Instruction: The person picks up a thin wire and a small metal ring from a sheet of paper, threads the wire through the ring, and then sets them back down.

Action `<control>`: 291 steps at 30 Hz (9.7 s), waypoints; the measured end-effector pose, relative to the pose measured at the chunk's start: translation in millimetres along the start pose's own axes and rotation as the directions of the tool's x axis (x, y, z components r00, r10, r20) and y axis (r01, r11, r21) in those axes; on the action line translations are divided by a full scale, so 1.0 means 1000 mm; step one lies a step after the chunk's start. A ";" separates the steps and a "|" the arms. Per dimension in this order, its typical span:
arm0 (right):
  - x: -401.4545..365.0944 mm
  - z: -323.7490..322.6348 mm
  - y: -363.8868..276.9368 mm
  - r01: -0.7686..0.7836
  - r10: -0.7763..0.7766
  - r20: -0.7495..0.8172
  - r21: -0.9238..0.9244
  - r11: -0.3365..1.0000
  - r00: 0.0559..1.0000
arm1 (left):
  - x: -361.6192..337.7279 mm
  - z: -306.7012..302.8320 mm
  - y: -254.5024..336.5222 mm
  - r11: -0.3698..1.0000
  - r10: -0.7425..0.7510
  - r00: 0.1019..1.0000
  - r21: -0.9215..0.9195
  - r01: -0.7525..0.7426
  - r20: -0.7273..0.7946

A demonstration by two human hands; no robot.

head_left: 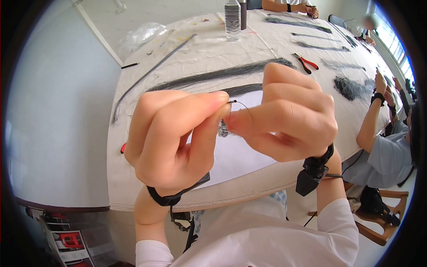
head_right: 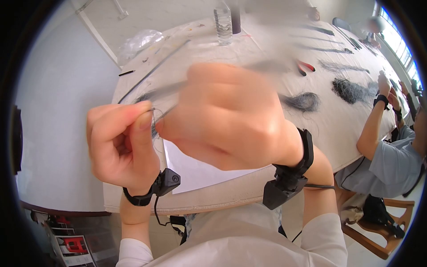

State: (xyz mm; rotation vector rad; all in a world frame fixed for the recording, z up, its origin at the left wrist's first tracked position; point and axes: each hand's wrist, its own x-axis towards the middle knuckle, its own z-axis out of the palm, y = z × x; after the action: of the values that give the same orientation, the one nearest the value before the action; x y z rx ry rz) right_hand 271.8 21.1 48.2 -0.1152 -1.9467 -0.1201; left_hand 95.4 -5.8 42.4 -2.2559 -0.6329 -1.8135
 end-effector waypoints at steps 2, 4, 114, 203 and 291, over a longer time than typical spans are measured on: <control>0.000 0.004 -0.004 0.078 -0.093 -0.082 -0.164 0.983 0.992 | 0.000 0.000 0.001 0.999 -0.018 0.999 0.050 0.020 -0.030; -0.001 0.000 -0.008 0.118 -0.138 -0.062 -0.260 0.958 0.988 | 0.002 -0.001 0.001 0.996 0.008 1.000 0.084 -0.007 -0.015; 0.018 -0.023 -0.020 0.111 -0.100 0.051 -0.339 0.934 0.994 | 0.010 -0.011 -0.001 0.972 0.149 0.981 0.166 -0.168 0.122; -0.002 -0.010 0.006 0.150 -0.166 0.011 -0.487 0.861 0.986 | 0.008 0.004 -0.009 0.992 0.095 0.990 0.076 -0.103 0.102; 0.002 -0.010 0.000 -0.476 0.460 0.179 0.060 0.877 0.870 | 0.007 -0.003 -0.017 0.989 -0.108 0.979 -0.081 0.123 0.170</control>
State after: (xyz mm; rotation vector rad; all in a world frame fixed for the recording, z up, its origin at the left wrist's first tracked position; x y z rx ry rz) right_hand 280.4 20.1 53.4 -0.5413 -2.0240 0.3217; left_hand 86.7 9.9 47.4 -2.4985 -0.7389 -1.7516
